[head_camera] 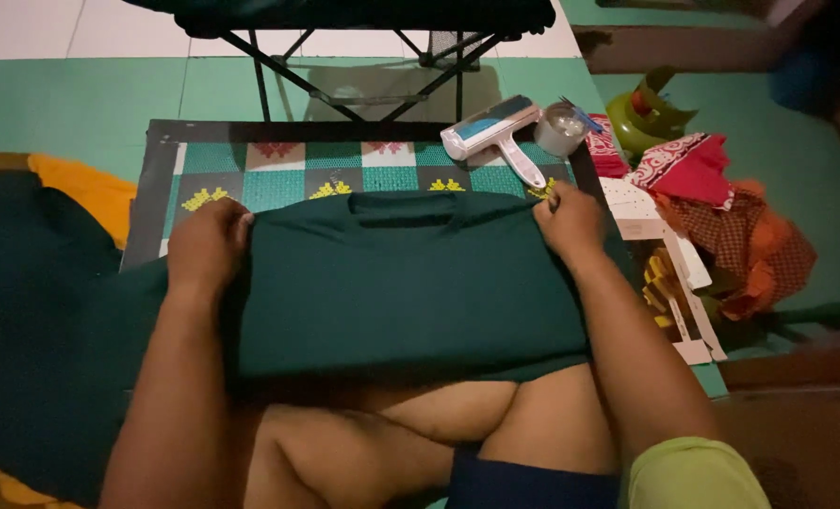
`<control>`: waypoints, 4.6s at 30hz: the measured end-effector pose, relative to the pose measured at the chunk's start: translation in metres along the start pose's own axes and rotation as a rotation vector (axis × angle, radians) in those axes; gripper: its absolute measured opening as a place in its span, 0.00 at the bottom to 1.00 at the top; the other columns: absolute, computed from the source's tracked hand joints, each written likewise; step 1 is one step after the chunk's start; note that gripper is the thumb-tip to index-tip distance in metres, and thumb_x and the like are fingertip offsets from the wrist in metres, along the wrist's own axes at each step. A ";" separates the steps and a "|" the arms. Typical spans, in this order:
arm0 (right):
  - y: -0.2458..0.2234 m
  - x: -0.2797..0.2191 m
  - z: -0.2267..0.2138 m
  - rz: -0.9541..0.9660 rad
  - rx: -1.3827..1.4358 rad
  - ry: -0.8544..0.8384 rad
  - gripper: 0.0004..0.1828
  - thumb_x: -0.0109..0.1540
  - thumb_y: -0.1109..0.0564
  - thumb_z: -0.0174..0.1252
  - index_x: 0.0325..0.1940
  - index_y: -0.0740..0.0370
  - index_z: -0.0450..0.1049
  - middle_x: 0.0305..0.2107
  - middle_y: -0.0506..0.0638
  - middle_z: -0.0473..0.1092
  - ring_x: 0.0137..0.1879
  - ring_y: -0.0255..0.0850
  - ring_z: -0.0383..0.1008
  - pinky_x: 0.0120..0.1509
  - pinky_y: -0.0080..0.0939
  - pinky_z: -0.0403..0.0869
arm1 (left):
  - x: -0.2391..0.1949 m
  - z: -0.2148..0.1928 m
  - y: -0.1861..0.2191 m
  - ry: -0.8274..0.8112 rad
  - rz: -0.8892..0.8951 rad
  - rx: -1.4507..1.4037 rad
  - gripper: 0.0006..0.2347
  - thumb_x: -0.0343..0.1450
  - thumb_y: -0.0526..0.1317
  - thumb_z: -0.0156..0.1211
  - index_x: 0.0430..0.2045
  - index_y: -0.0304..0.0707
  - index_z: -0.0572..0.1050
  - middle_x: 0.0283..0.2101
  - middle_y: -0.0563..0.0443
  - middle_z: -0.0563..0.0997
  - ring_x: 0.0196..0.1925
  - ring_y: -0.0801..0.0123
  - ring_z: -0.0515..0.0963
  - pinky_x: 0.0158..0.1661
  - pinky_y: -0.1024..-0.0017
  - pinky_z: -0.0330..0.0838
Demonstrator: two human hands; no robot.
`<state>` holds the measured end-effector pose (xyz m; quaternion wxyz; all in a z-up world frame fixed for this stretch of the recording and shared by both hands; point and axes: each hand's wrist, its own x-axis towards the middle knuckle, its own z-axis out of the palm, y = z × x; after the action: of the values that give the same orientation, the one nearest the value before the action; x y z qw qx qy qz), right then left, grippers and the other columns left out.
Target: The person sits on the floor and uses a white lint roller to clean a dark green shirt laid out on a small table. They roll the device back and forth across the fabric to remove lint, then fold the shirt and place it on a nearby rack.
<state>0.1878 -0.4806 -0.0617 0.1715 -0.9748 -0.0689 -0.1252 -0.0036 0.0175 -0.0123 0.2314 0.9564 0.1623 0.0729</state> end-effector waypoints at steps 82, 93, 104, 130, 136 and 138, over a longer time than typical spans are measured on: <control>-0.067 0.017 0.038 -0.411 0.030 -0.031 0.05 0.53 0.60 0.59 0.31 0.60 0.70 0.29 0.56 0.68 0.41 0.62 0.76 0.43 0.59 0.73 | 0.024 0.042 -0.001 -0.064 0.016 0.331 0.30 0.79 0.62 0.29 0.76 0.51 0.53 0.80 0.58 0.50 0.82 0.55 0.45 0.72 0.33 0.40; -0.069 -0.013 0.018 -0.215 0.555 -0.103 0.07 0.59 0.56 0.62 0.39 0.56 0.73 0.33 0.58 0.74 0.46 0.57 0.77 0.47 0.50 0.72 | 0.008 0.023 -0.002 -0.083 0.072 0.325 0.30 0.79 0.59 0.35 0.75 0.47 0.56 0.80 0.54 0.52 0.81 0.50 0.48 0.71 0.35 0.45; -0.107 -0.037 0.024 -0.392 0.614 -0.109 0.10 0.57 0.65 0.61 0.42 0.61 0.72 0.37 0.53 0.75 0.40 0.48 0.75 0.45 0.46 0.72 | -0.024 -0.024 -0.009 -0.131 -0.158 0.319 0.25 0.79 0.48 0.30 0.74 0.46 0.51 0.80 0.49 0.48 0.80 0.50 0.44 0.71 0.38 0.38; -0.105 -0.035 0.043 0.166 1.178 -0.120 0.11 0.66 0.50 0.61 0.40 0.58 0.83 0.13 0.51 0.67 0.18 0.34 0.68 0.24 0.31 0.67 | 0.015 0.104 0.159 -0.284 0.207 0.348 0.25 0.79 0.55 0.31 0.76 0.66 0.49 0.81 0.57 0.42 0.81 0.47 0.39 0.68 0.23 0.32; -0.075 -0.025 0.027 0.269 1.083 -0.164 0.07 0.64 0.52 0.63 0.39 0.54 0.83 0.18 0.53 0.73 0.21 0.36 0.74 0.28 0.33 0.73 | 0.017 0.108 0.163 -0.301 0.140 0.326 0.28 0.77 0.59 0.30 0.76 0.66 0.50 0.81 0.57 0.40 0.82 0.46 0.35 0.68 0.24 0.27; -0.045 -0.026 0.017 0.394 0.952 -0.111 0.09 0.61 0.55 0.63 0.45 0.53 0.83 0.31 0.57 0.78 0.33 0.44 0.82 0.37 0.40 0.81 | 0.015 0.110 0.162 -0.270 0.150 0.323 0.28 0.77 0.60 0.30 0.76 0.66 0.50 0.81 0.56 0.41 0.82 0.47 0.37 0.69 0.25 0.28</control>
<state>0.1587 -0.4348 -0.0701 0.6123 -0.7885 0.0578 0.0066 0.0786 -0.1598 -0.0325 0.0890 0.9915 0.0678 -0.0657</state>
